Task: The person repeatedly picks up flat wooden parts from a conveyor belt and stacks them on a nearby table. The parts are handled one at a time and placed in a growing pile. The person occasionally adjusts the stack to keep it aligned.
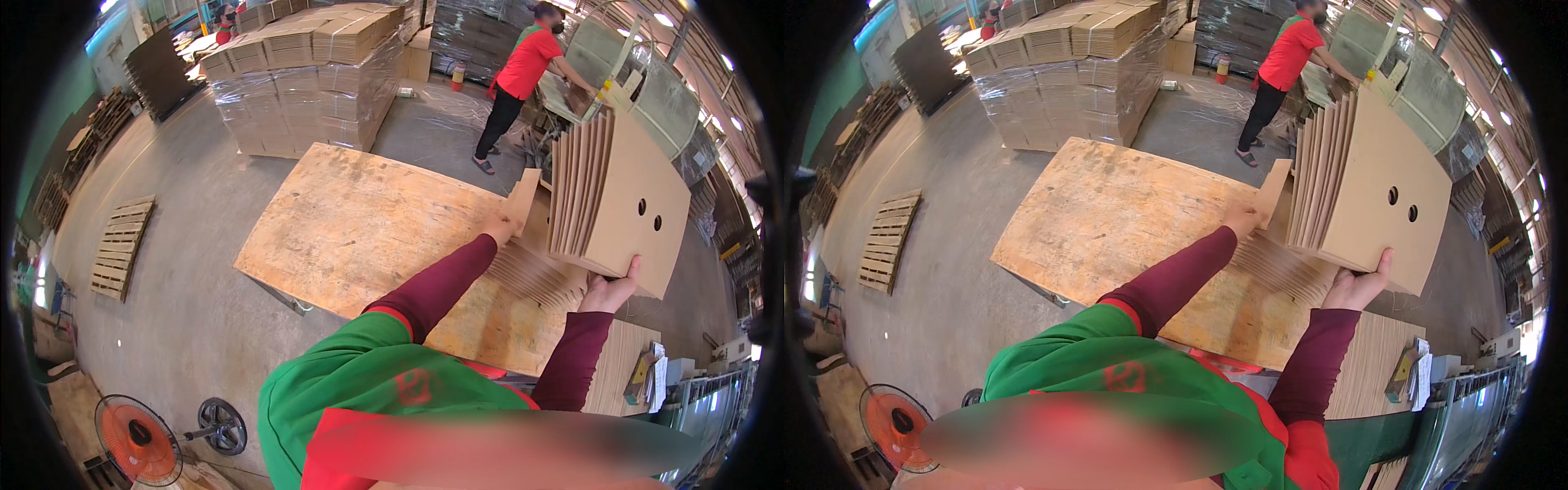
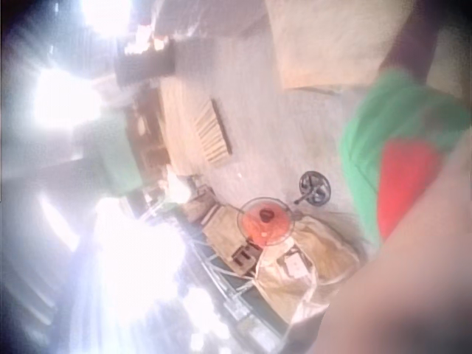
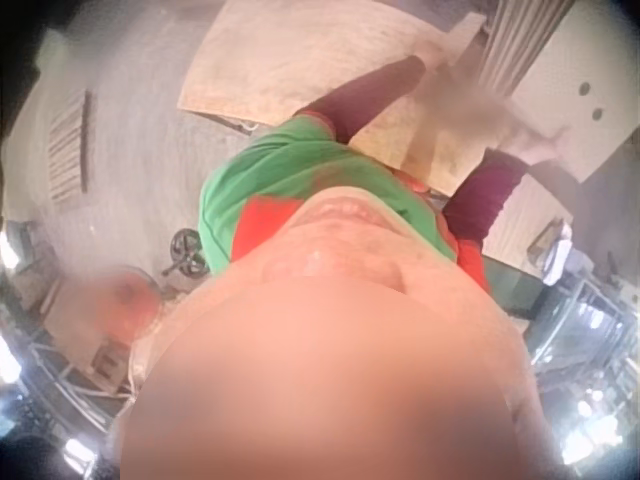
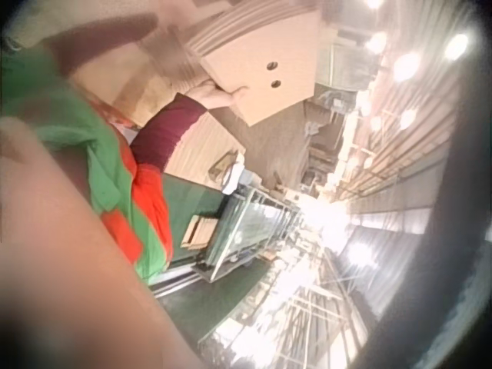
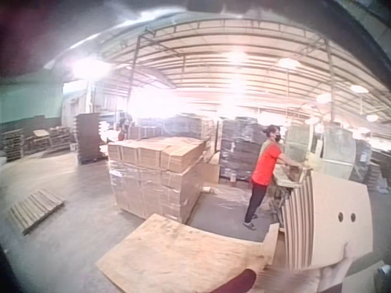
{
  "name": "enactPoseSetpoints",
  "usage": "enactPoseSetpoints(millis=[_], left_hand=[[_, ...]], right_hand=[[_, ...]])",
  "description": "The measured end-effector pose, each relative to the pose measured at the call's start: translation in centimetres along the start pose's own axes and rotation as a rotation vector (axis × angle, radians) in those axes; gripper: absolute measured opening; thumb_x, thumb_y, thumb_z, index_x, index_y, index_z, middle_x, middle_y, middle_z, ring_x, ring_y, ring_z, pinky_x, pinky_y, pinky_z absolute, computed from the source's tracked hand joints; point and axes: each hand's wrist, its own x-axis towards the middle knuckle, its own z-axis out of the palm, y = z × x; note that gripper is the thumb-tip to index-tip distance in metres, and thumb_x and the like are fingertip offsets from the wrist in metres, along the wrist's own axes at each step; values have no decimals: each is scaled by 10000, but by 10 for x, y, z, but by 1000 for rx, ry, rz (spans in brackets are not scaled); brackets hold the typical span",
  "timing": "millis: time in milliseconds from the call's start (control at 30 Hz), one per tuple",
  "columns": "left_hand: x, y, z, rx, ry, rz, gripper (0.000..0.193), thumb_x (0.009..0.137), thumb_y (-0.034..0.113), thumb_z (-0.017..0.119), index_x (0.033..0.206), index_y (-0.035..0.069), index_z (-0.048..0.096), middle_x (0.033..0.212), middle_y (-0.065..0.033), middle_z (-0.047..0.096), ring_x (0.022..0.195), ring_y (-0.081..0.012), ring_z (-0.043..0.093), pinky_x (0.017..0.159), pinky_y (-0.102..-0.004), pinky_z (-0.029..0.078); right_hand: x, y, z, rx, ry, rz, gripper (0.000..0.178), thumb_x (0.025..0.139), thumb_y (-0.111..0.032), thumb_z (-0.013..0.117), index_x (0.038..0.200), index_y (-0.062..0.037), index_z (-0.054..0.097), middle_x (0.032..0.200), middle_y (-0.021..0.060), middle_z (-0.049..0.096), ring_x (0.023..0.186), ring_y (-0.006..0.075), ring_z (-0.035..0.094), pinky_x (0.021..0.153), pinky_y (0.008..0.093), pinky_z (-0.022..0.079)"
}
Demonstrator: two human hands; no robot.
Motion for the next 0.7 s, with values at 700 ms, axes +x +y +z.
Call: enactPoseSetpoints(millis=[700], left_hand=[[14, -46, 15, -191, -101, -305, 308, 825, 137, 652, 1082, -30, 620, 814, -152, 668, 573, -248, 662, 440, -351, 559]], right_hand=[[57, 130, -53, 161, 209, 22, 447, 852, -228, 677, 1116, 82, 491, 1119, 149, 572, 983, 227, 583, 861, 399, 487]])
